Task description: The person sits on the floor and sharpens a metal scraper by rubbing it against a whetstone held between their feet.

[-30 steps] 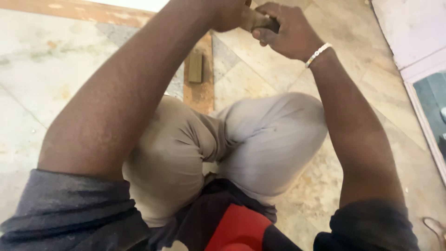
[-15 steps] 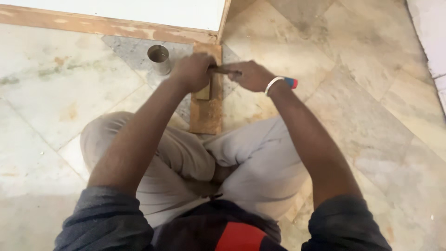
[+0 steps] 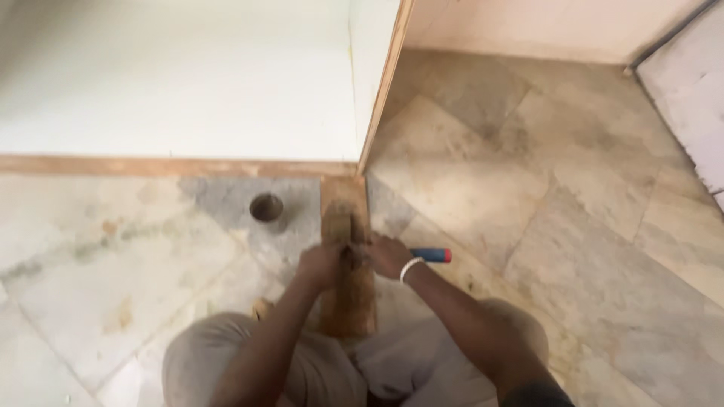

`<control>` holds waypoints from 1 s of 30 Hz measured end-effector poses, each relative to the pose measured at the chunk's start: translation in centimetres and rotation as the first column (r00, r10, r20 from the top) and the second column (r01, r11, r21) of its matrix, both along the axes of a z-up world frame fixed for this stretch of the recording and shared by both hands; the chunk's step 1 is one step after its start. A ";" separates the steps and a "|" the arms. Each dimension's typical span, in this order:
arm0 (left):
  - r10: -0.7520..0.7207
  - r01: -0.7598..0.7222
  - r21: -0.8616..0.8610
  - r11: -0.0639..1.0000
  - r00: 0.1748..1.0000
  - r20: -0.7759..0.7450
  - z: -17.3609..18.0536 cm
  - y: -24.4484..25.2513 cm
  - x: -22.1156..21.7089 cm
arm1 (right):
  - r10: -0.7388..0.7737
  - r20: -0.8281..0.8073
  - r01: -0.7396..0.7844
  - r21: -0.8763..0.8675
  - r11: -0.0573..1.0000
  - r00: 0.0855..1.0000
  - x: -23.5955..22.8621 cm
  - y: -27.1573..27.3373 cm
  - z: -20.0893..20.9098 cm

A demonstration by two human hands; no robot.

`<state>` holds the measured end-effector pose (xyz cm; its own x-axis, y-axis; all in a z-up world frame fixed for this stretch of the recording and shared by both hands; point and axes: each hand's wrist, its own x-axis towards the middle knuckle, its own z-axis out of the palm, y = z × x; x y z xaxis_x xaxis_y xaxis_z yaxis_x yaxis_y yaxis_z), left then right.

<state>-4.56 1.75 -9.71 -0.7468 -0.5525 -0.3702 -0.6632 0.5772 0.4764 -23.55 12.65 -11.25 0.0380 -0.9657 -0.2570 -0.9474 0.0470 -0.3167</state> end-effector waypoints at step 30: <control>-0.309 0.298 -0.180 0.938 0.950 -0.039 10.4 -5.1 -1.2 | -0.054 -0.008 0.053 -0.104 0.993 0.999 0.0 -1.5 13.7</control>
